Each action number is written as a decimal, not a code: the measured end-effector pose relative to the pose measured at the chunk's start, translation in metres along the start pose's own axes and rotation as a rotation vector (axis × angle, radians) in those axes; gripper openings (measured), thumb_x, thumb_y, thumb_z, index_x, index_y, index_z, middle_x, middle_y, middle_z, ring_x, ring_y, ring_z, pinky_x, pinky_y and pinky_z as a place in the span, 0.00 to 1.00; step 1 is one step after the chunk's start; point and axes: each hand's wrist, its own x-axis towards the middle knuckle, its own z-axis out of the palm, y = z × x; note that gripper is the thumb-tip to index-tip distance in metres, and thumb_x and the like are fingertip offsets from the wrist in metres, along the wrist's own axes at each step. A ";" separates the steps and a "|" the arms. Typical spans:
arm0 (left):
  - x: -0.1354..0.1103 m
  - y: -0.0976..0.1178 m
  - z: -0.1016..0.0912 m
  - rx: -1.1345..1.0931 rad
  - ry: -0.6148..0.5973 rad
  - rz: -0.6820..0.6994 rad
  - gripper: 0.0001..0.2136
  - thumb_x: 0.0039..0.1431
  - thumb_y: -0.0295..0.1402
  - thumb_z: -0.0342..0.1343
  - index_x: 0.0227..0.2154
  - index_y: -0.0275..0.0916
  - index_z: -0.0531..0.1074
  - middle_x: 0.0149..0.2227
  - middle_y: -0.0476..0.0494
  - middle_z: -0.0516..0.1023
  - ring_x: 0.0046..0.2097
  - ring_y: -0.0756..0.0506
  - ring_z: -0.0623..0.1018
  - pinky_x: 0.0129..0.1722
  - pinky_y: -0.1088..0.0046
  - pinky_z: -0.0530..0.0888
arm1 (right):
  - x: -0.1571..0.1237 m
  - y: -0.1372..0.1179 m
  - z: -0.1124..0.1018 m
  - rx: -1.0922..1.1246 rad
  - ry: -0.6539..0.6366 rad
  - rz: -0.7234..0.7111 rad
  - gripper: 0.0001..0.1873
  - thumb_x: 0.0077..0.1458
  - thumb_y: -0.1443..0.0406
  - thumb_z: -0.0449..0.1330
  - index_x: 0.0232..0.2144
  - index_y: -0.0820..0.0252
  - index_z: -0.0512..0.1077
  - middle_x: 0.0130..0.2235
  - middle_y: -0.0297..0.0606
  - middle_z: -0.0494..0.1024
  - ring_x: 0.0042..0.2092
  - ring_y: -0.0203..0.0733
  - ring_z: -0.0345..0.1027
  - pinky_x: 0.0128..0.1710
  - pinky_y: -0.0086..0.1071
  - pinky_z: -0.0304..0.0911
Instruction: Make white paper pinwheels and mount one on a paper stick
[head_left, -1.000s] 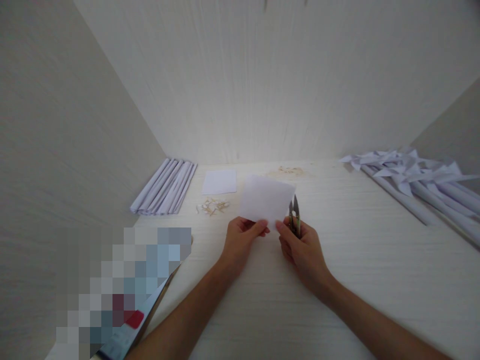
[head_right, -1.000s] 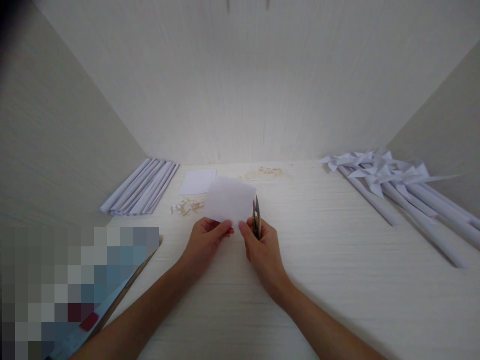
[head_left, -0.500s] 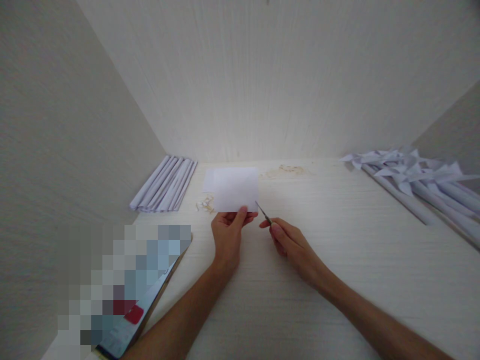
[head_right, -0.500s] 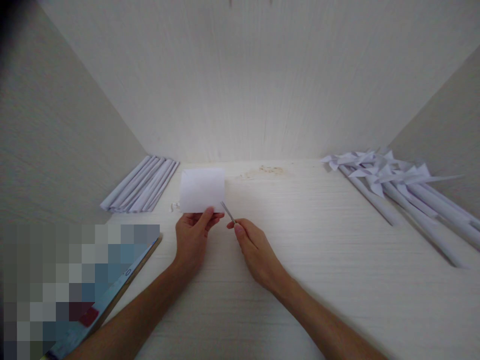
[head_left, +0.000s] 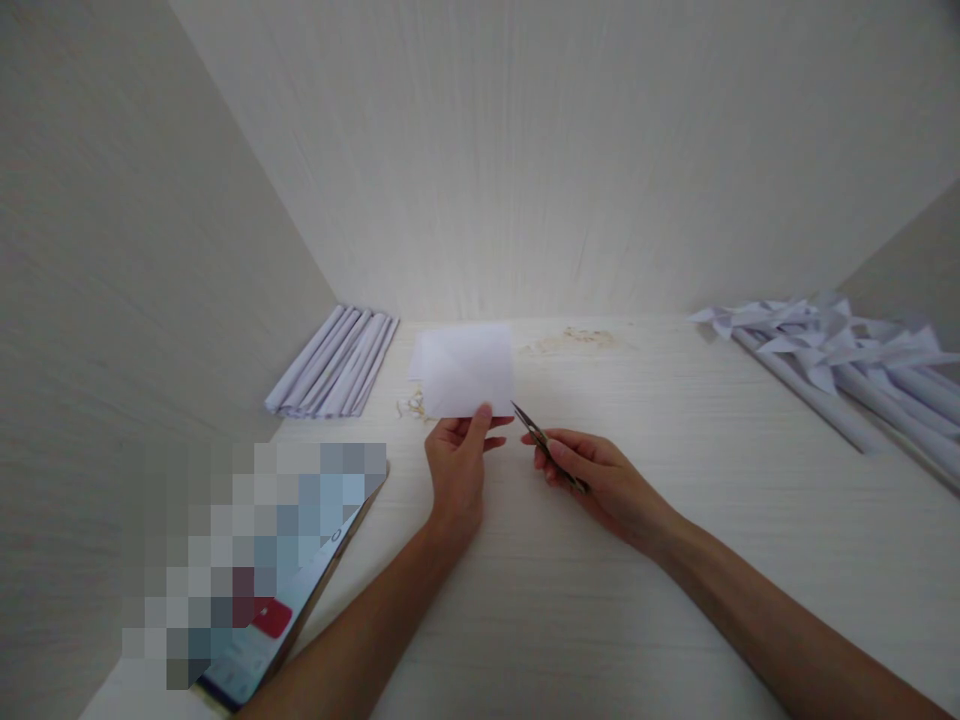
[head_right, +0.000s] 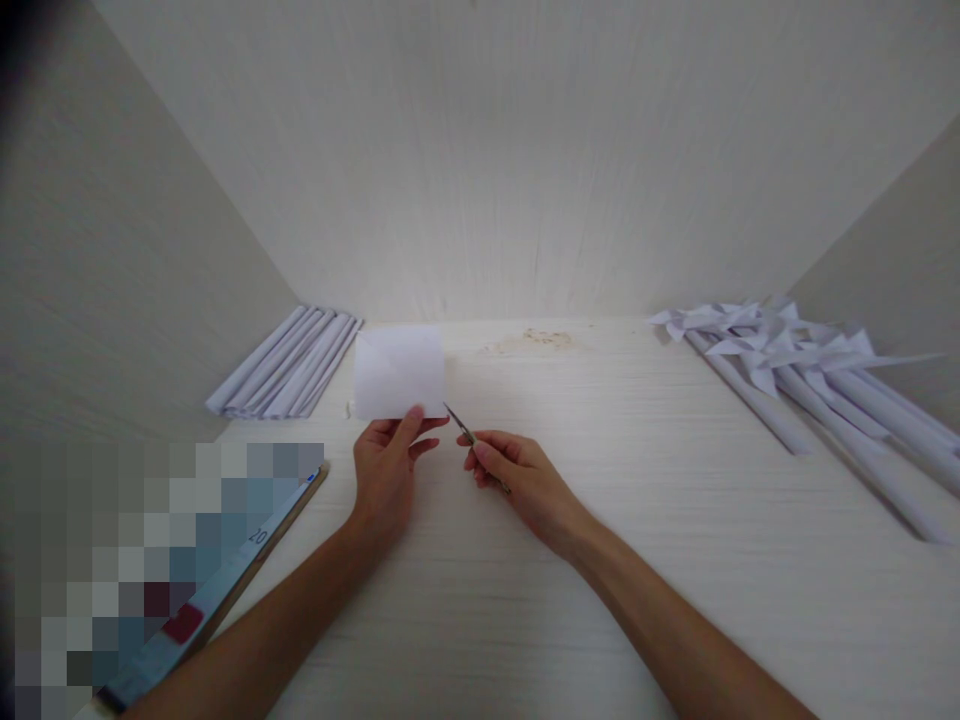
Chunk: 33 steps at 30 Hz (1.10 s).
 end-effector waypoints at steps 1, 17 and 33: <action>0.000 0.000 0.000 0.000 0.002 0.000 0.09 0.41 0.34 0.59 0.24 0.33 0.70 0.25 0.44 0.77 0.29 0.48 0.77 0.23 0.79 0.68 | 0.000 0.000 -0.001 0.015 -0.005 0.015 0.11 0.39 0.61 0.63 0.27 0.63 0.72 0.24 0.32 0.70 0.25 0.28 0.59 0.27 0.25 0.55; 0.000 0.000 0.000 0.038 0.034 0.043 0.11 0.43 0.37 0.57 0.25 0.33 0.69 0.25 0.44 0.77 0.29 0.48 0.77 0.23 0.78 0.68 | -0.001 0.000 0.001 0.265 -0.099 -0.022 0.08 0.44 0.64 0.61 0.30 0.61 0.70 0.29 0.33 0.74 0.28 0.27 0.64 0.30 0.22 0.59; -0.001 -0.001 0.000 0.066 0.000 0.060 0.09 0.44 0.35 0.56 0.26 0.33 0.69 0.25 0.44 0.77 0.30 0.47 0.77 0.22 0.78 0.68 | 0.000 -0.008 -0.011 0.021 -0.105 0.069 0.15 0.33 0.61 0.67 0.26 0.64 0.75 0.24 0.36 0.76 0.24 0.31 0.67 0.25 0.25 0.62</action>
